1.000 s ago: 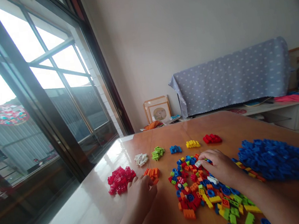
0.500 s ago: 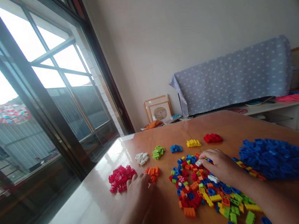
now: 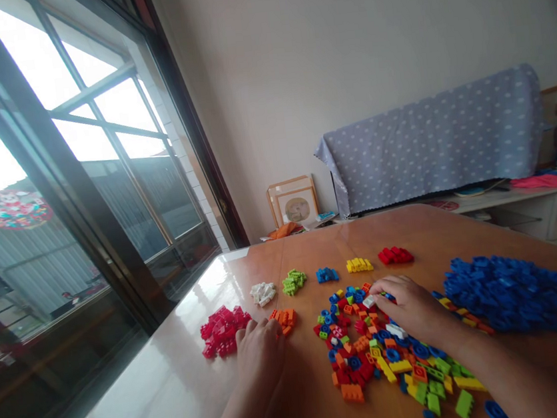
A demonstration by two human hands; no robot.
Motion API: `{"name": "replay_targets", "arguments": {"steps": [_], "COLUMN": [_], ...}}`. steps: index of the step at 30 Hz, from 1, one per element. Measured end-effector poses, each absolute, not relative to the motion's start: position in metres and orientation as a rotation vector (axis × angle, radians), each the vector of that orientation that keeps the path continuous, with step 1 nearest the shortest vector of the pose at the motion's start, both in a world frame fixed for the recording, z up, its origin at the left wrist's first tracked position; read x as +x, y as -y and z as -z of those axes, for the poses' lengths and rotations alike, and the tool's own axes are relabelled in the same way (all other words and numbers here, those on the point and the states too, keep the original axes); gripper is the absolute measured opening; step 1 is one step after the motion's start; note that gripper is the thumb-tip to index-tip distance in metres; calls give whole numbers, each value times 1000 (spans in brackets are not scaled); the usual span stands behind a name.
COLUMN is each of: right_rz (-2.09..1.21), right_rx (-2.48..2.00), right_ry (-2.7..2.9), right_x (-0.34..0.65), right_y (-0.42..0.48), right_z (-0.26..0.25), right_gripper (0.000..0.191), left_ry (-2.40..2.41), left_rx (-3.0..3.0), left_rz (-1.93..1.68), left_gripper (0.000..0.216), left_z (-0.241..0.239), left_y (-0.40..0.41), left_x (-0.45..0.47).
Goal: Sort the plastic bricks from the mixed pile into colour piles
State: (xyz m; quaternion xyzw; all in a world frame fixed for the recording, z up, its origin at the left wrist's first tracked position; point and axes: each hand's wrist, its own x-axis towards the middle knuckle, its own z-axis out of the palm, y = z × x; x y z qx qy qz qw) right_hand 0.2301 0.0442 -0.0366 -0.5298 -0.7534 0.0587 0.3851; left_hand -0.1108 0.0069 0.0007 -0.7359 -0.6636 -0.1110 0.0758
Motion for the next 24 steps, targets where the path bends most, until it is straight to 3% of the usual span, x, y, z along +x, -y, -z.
{"name": "replay_targets", "arguments": {"steps": [24], "right_rz": [-199], "right_rx": [-1314], "right_ry": [2030], "right_x": [228], "right_y": [-27], "right_z": [19], "right_gripper": [29], "left_ry": [1646], "left_rx": [-2709], "left_rz": [487], "left_gripper": [30], "left_z": [-15], "left_y": [14], "left_x": [-72]}}
